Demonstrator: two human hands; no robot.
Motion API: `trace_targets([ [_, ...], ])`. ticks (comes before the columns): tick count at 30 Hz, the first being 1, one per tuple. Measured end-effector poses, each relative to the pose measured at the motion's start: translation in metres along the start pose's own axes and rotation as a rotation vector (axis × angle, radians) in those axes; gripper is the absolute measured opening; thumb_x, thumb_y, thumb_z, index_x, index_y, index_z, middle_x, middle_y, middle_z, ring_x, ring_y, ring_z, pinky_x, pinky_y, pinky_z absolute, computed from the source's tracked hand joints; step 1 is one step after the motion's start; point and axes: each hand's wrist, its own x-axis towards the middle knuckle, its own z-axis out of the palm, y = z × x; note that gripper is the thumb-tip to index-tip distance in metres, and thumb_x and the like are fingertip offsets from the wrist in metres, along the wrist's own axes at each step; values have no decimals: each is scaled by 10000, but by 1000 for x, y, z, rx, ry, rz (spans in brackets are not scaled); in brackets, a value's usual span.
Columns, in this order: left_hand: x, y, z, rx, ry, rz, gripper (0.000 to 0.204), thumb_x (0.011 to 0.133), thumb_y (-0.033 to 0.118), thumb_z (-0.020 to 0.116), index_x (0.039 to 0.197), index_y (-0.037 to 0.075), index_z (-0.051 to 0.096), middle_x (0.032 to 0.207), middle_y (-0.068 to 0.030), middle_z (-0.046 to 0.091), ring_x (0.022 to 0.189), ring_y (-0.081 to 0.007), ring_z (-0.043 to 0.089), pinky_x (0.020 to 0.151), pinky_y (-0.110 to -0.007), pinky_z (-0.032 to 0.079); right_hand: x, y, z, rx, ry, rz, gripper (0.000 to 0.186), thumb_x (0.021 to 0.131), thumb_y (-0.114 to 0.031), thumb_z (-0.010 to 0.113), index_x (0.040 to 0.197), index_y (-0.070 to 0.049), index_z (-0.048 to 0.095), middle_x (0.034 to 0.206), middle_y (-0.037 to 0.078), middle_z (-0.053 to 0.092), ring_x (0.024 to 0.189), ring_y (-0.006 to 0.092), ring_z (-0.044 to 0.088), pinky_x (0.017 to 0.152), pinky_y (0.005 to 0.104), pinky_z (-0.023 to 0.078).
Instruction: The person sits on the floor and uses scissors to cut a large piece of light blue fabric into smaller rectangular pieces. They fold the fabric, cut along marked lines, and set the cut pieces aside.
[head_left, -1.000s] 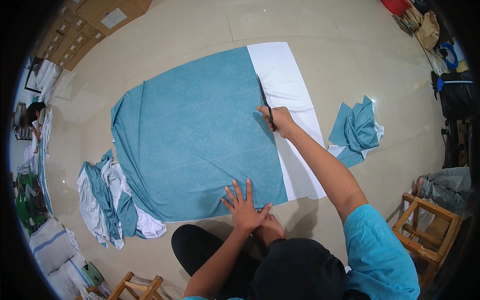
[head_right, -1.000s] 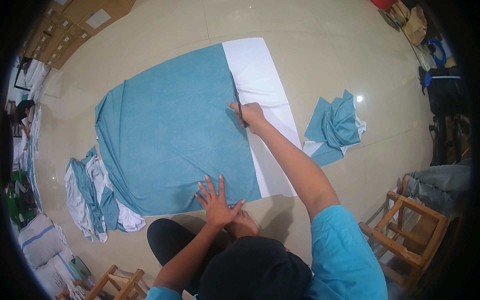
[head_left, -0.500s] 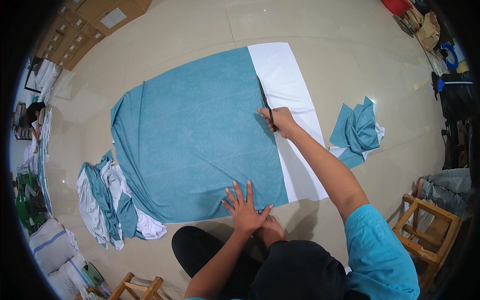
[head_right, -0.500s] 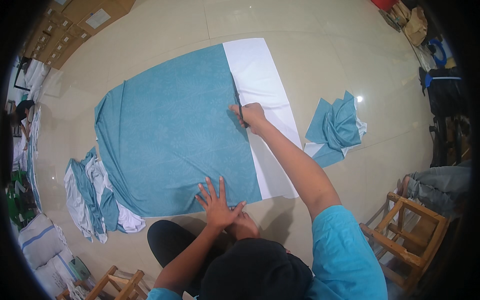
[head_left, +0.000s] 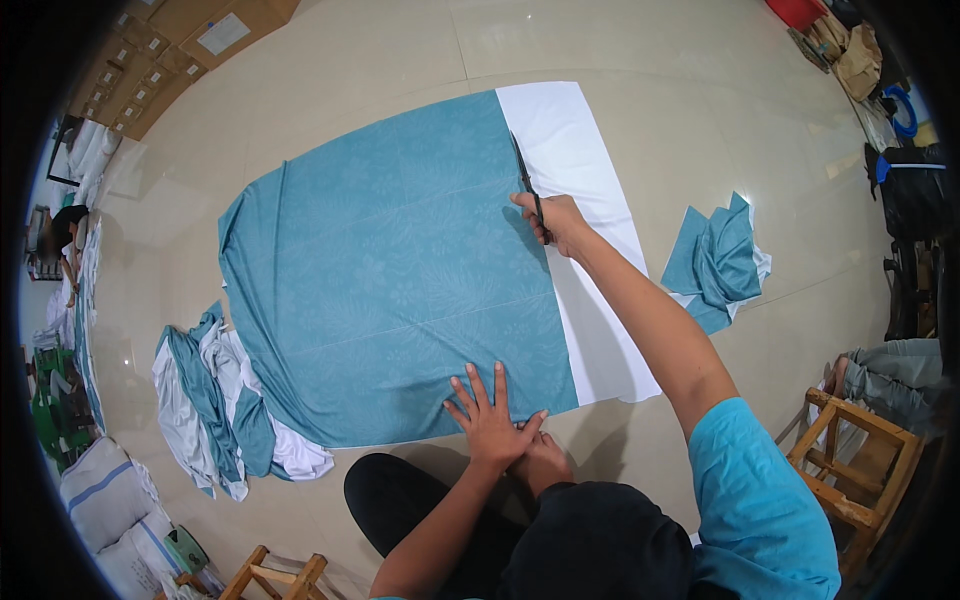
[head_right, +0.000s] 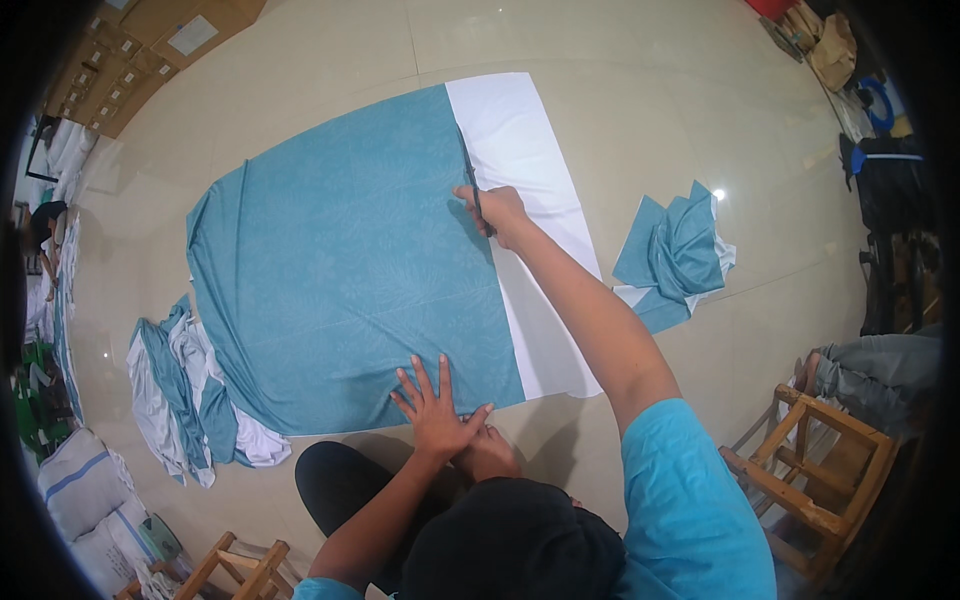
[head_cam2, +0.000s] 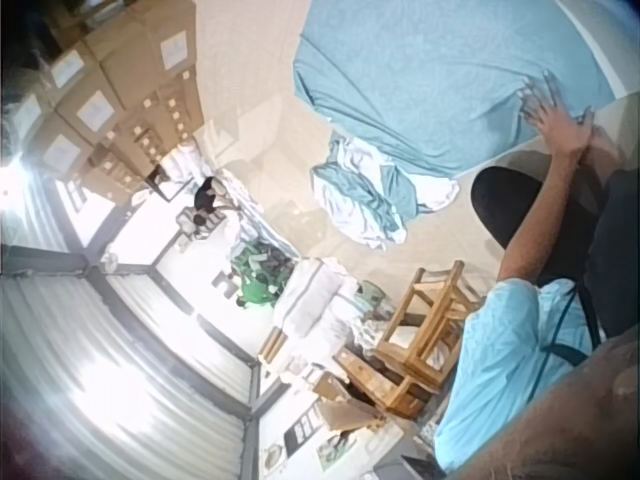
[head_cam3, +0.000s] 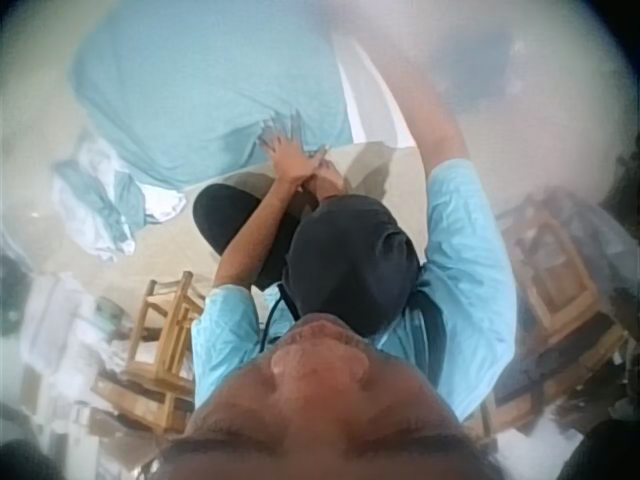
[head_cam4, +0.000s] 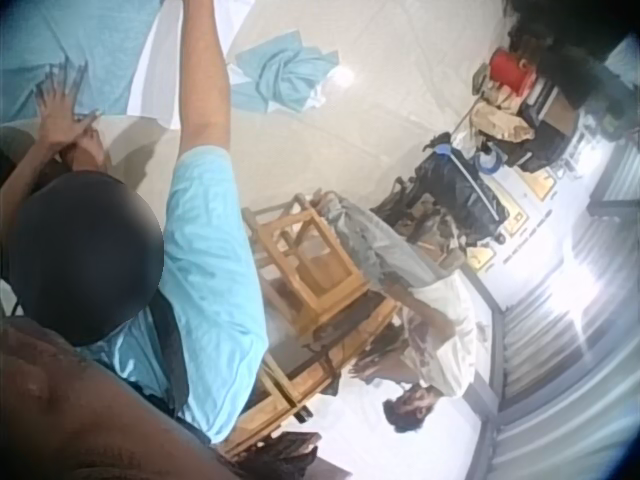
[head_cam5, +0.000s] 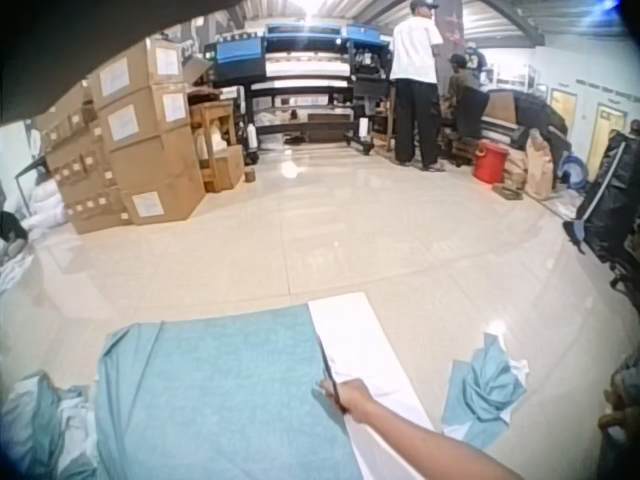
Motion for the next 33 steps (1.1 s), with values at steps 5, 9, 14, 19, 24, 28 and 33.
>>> trace_targets([
  [5,0,0,1,17,13,5,1252,860,766,729,1778,151,141,1780,-374,-71,1601,-653,-150,1168,-862,-74,3,0,1,-8,-6,-15,404,833,-357,911,797,-31,675,699,58,590,600,172,554,521,347,438],
  [9,0,0,0,11,-3,-1,1254,860,766,729,1778,149,139,1779,-377,-69,1601,-655,-145,1170,-861,-69,4,2,2,-27,1,-26,396,834,-334,918,784,-28,670,713,60,595,600,172,551,531,345,447],
  [14,1,0,-1,19,14,7,1255,856,767,731,1779,155,140,1780,-375,-66,1602,-655,-138,1175,-858,-66,2,-4,1,11,-16,-11,392,836,-345,909,773,-42,668,700,50,580,595,169,542,526,344,439],
  [19,0,1,-2,3,-1,0,1258,849,762,739,1779,156,146,1780,-375,-65,1602,-657,-131,1178,-855,-64,9,-18,3,3,4,2,401,831,-375,906,810,-45,679,688,36,562,581,159,524,522,338,427],
  [24,0,2,-4,7,-18,-14,1223,872,768,708,1782,178,143,1790,-349,-67,1612,-641,-115,1189,-851,-56,21,-25,7,17,18,2,433,830,-410,911,874,-36,698,675,17,541,571,144,503,517,317,407],
  [28,1,2,-5,-3,-22,-9,1258,850,749,745,1779,149,144,1779,-376,-68,1601,-659,-129,1181,-852,-65,28,-27,7,27,-2,-17,424,827,-394,913,859,-34,691,688,26,547,585,151,511,523,324,416],
  [33,1,3,-7,2,-42,-18,1258,853,754,742,1779,150,142,1781,-372,-71,1601,-657,-136,1183,-849,-68,33,-28,6,16,14,-3,421,819,-368,918,835,-22,679,720,54,569,616,173,540,539,341,440],
])
